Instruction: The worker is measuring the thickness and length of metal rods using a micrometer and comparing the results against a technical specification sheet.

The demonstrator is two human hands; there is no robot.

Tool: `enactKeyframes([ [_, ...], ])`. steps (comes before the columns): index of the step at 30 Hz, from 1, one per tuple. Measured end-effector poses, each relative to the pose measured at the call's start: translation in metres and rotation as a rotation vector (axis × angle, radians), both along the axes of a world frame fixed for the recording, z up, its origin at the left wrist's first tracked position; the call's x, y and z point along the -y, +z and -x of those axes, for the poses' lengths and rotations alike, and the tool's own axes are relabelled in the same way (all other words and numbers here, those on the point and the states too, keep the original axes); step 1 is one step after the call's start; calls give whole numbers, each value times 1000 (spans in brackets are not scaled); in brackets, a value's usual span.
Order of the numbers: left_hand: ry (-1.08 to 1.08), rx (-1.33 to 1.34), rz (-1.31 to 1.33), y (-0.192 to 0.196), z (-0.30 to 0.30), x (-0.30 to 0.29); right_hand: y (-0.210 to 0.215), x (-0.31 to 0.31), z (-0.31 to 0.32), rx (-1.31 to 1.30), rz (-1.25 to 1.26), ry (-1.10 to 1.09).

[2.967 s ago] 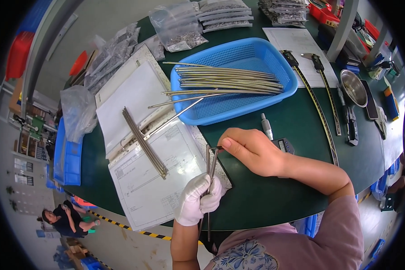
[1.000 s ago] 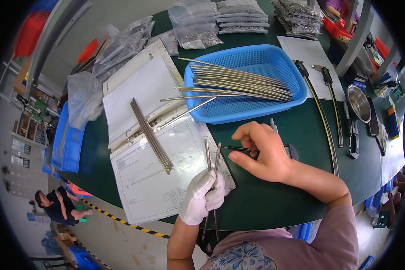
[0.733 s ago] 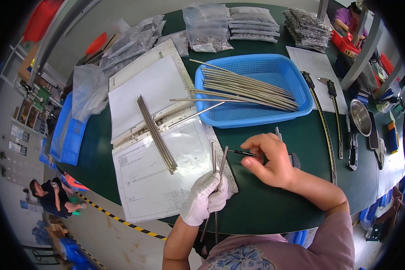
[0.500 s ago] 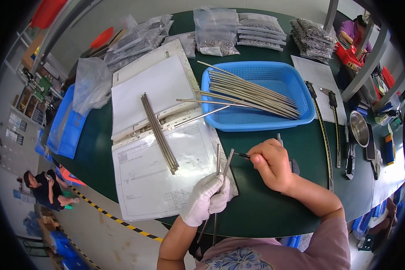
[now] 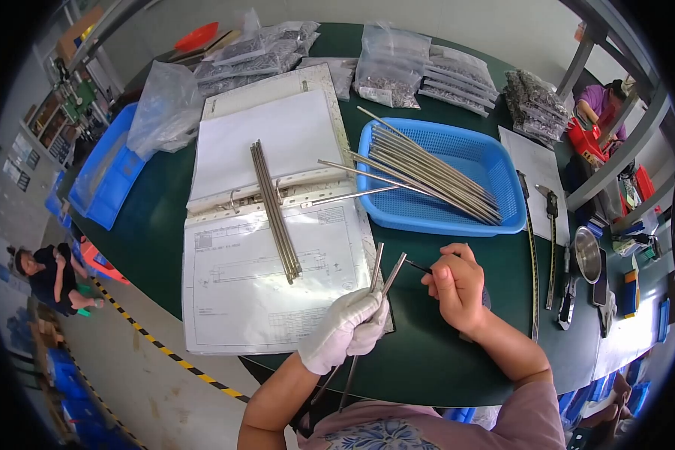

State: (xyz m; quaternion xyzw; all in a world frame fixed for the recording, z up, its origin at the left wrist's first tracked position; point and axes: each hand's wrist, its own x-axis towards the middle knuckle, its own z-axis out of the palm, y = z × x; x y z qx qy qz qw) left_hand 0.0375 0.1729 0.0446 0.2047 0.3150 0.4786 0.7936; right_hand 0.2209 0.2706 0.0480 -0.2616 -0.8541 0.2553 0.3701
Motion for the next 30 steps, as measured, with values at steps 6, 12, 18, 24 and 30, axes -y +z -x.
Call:
enactKeyframes([
  [6, 1, 33, 2, -1, 0, -1, -6, -3, 4, -117, -160, -104],
  [12, -4, 31, 10, -2, 1, 0, 5, 2, 10, -80, -94, -91],
  [18, -18, 14, 19, 0, 0, 0, -3, -3, 1, -27, -20, 49],
  [24, -2, 14, 6, 0, 1, 0, 2, -3, 6, -73, -190, -62],
  [30, -14, 16, 8, 0, 0, -1, 4, 3, 8, -53, -83, -132],
])
